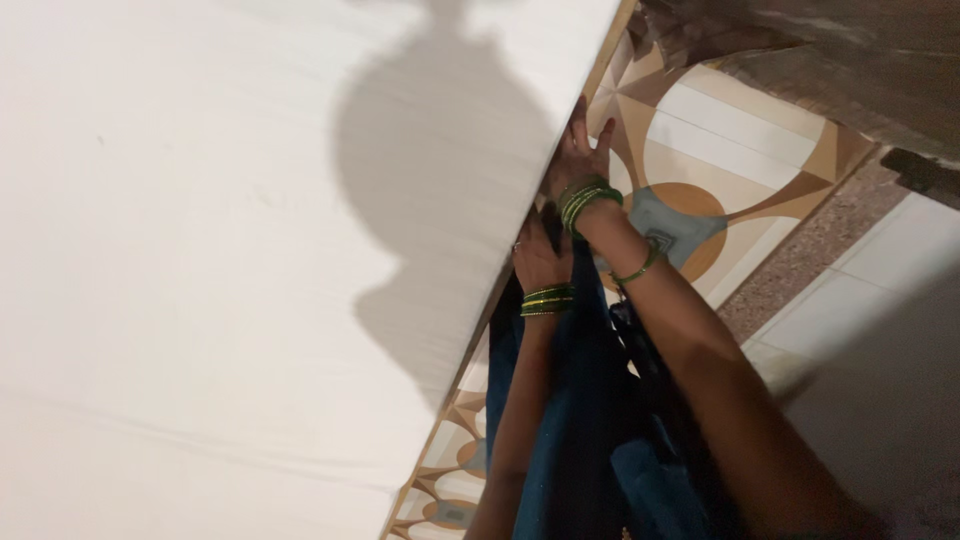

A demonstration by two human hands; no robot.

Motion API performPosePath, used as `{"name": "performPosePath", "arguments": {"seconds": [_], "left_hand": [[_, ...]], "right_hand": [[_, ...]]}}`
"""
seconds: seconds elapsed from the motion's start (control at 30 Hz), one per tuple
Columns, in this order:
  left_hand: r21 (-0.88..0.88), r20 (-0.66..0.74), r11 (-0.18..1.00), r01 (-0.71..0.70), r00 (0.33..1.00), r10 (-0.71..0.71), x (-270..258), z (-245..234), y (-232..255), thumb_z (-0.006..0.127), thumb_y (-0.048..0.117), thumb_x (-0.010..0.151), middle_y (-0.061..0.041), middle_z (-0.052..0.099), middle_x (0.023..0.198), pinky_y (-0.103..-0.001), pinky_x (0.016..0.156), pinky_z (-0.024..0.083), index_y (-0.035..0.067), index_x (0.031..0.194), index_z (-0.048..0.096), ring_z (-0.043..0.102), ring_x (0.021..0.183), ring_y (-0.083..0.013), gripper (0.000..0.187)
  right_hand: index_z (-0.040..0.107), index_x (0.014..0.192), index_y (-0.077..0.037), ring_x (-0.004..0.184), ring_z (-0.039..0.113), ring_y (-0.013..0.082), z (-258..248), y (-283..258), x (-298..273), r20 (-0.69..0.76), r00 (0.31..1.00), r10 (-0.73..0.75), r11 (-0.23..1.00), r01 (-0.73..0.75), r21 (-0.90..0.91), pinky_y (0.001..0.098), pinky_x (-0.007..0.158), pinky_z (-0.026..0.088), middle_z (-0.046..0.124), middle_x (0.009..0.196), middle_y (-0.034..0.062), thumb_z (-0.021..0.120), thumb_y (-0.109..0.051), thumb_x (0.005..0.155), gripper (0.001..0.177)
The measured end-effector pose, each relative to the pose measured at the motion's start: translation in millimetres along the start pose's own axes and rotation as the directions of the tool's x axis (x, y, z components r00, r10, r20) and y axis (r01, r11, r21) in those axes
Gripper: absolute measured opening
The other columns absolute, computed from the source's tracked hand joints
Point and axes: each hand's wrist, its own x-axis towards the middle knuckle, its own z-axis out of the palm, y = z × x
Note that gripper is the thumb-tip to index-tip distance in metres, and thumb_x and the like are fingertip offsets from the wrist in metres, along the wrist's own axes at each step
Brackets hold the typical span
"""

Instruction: The person smooths a white cloth on a bed using their hands and then tucks a blue garment under the edge of the mattress.

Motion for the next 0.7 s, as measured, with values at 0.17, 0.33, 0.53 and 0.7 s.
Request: {"name": "performPosePath", "arguments": {"seconds": [0.17, 0.33, 0.53, 0.7], "left_hand": [[-0.085, -0.115, 0.996, 0.009, 0.993, -0.019, 11.3, 18.6, -4.6, 0.067, 0.034, 0.093, -0.033, 0.053, 0.143, -0.053, 0.108, 0.048, -0.005, 0.145, 0.045, 0.054, 0.131, -0.0494, 0.068], [0.030, 0.050, 0.980, 0.198, 0.979, -0.199, 22.1, 42.2, -17.1, 0.054, 0.029, 0.100, -0.027, 0.055, 0.149, -0.052, 0.107, 0.048, 0.001, 0.150, 0.050, 0.057, 0.133, -0.0444, 0.057], [0.142, 0.019, 0.984, -0.108, 0.994, 0.106, 22.3, 60.1, -41.8, 0.061, 0.036, 0.093, -0.025, 0.054, 0.148, -0.050, 0.113, 0.041, -0.001, 0.148, 0.047, 0.053, 0.137, -0.0411, 0.067], [0.035, -0.053, 0.994, -0.105, 0.993, 0.107, -9.1, 82.0, -73.8, 0.061, 0.034, 0.102, -0.026, 0.055, 0.150, -0.048, 0.119, 0.042, -0.003, 0.152, 0.045, 0.053, 0.140, -0.0395, 0.065]], "right_hand": [[0.019, 0.165, -0.018, 0.153, -0.018, 0.0425, 26.1, -3.3, 23.1, -0.059, 0.997, 0.042, 0.999, -0.044, -0.024, 0.0813, 0.112, 0.008, -0.003, 0.170, 0.0191, 0.050, -0.046, 0.098, 0.079], [0.016, 0.166, -0.015, 0.152, -0.018, 0.0449, 22.7, -3.5, 12.4, -0.034, 0.999, 0.018, 0.995, -0.021, -0.100, 0.0784, 0.111, 0.011, -0.003, 0.170, 0.0219, 0.053, -0.044, 0.095, 0.085], [0.025, 0.163, -0.016, 0.153, -0.012, 0.0480, 19.7, -20.7, -6.8, 0.001, 1.000, 0.006, 0.981, -0.006, -0.192, 0.0786, 0.110, 0.010, 0.002, 0.171, 0.0187, 0.057, -0.034, 0.093, 0.078], [0.034, 0.160, -0.010, 0.154, 0.004, 0.0428, 19.4, -39.7, -43.3, -0.038, 0.999, -0.035, 0.986, 0.028, -0.162, 0.0730, 0.118, 0.010, 0.019, 0.169, 0.0156, 0.057, -0.036, 0.096, 0.072]]}}
